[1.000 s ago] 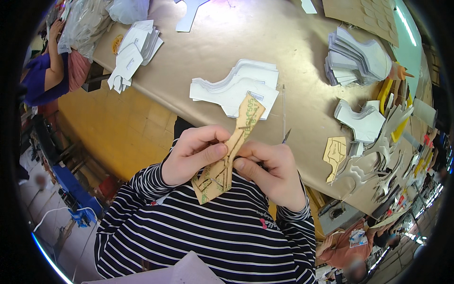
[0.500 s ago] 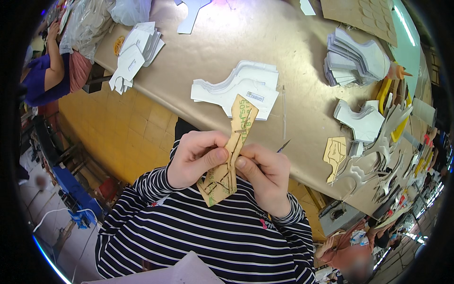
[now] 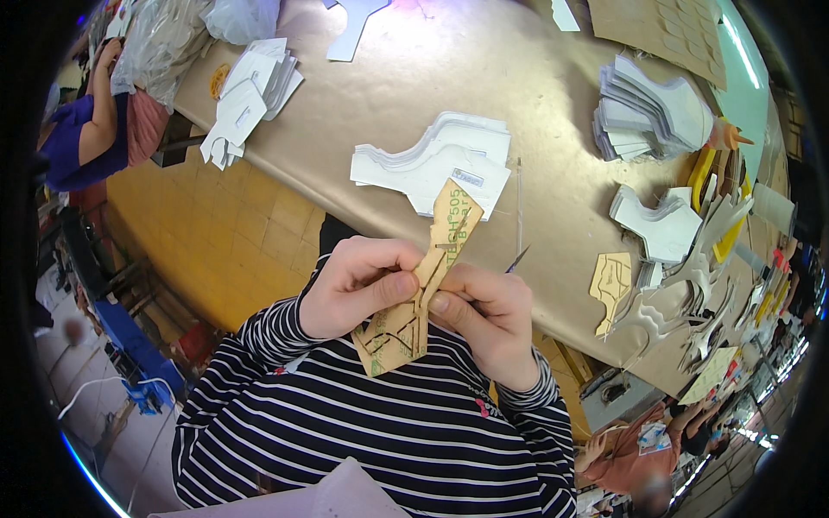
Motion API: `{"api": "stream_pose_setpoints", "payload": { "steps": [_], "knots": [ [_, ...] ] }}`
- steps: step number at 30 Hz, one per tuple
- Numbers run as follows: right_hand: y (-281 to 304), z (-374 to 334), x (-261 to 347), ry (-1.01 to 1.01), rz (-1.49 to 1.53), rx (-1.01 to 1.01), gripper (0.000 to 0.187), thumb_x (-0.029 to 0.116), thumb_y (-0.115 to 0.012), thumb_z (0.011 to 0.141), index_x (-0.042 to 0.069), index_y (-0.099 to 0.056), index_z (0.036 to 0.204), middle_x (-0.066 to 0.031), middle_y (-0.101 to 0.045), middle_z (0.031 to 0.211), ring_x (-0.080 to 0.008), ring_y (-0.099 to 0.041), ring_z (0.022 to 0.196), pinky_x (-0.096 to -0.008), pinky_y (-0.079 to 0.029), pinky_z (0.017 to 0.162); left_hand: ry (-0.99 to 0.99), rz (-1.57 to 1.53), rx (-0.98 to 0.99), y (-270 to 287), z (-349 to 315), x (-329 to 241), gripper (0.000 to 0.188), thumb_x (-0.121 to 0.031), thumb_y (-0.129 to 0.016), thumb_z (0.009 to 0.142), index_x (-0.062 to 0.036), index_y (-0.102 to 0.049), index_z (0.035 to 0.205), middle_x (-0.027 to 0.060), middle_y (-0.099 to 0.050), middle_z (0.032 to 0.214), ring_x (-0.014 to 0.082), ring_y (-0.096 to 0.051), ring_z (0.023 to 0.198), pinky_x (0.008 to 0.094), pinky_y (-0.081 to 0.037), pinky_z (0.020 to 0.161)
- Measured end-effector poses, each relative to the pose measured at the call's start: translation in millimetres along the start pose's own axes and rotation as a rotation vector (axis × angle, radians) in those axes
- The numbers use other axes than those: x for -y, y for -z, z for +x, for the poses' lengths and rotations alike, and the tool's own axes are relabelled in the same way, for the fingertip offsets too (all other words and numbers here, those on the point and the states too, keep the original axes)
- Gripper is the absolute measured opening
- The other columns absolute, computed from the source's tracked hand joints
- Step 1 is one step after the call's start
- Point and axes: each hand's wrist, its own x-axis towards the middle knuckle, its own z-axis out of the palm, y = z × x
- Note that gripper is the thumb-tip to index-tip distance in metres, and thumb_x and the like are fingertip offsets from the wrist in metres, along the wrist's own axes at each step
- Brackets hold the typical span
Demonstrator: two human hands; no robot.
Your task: The person uses purple scissors to cut a brown cardboard template into a smaller shape. They repeatedly trim edges and remove small pieces, then peel off a green printed layer from the cardboard. The person continues cutting and peeling the template throughout the clip.
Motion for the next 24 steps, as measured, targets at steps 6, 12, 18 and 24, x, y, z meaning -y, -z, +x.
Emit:
{"api": "stream_pose_setpoints", "payload": {
  "steps": [6, 12, 18, 24],
  "knots": [
    [-15, -3, -17, 0.029, 0.178, -0.111, 0.014, 0.002, -0.053, 0.095, -0.008, -0.061, 0.101, 0.0006, -0.054, 0.068, -0.0035, -0.040, 0.055, -0.0185, -0.031, 0.050, -0.047, 0.060, -0.078, -1, -2, 4, 0.018, -0.016, -0.055, 0.098, 0.0013, -0.062, 0.097, 0.0010, -0.057, 0.073, 0.0037, -0.047, 0.066, 0.0202, -0.040, 0.059],
    [-25, 0, -17, -0.008, 0.171, -0.230, 0.013, 0.004, -0.056, 0.094, -0.006, -0.063, 0.099, 0.0005, -0.054, 0.065, -0.0040, -0.041, 0.053, -0.0208, -0.032, 0.048, -0.031, 0.023, -0.108, -2, -2, 2, 0.019, -0.016, -0.054, 0.098, 0.0009, -0.061, 0.097, 0.0003, -0.057, 0.073, 0.0031, -0.048, 0.066, 0.0199, -0.041, 0.059],
    [13, 11, 24, 0.039, -0.685, 0.134, 0.008, 0.005, -0.065, 0.085, 0.002, -0.068, 0.093, -0.0096, -0.059, 0.064, -0.0176, -0.056, 0.052, -0.0274, -0.042, 0.051, 0.168, -0.008, 0.039, 5, -2, -8, 0.021, -0.020, -0.053, 0.099, -0.0004, -0.059, 0.094, 0.0001, -0.056, 0.071, 0.0041, -0.047, 0.066, 0.0220, -0.041, 0.060],
    [18, 16, 35, 0.142, -0.778, 0.346, 0.010, 0.007, -0.066, 0.085, 0.003, -0.069, 0.094, -0.0123, -0.062, 0.068, -0.0262, -0.059, 0.055, -0.0326, -0.045, 0.053, 0.070, 0.188, 0.113, 3, -5, -2, 0.019, -0.018, -0.053, 0.099, -0.0010, -0.056, 0.090, 0.0050, -0.051, 0.067, 0.0111, -0.046, 0.061, 0.0263, -0.040, 0.058]
  ]
}}
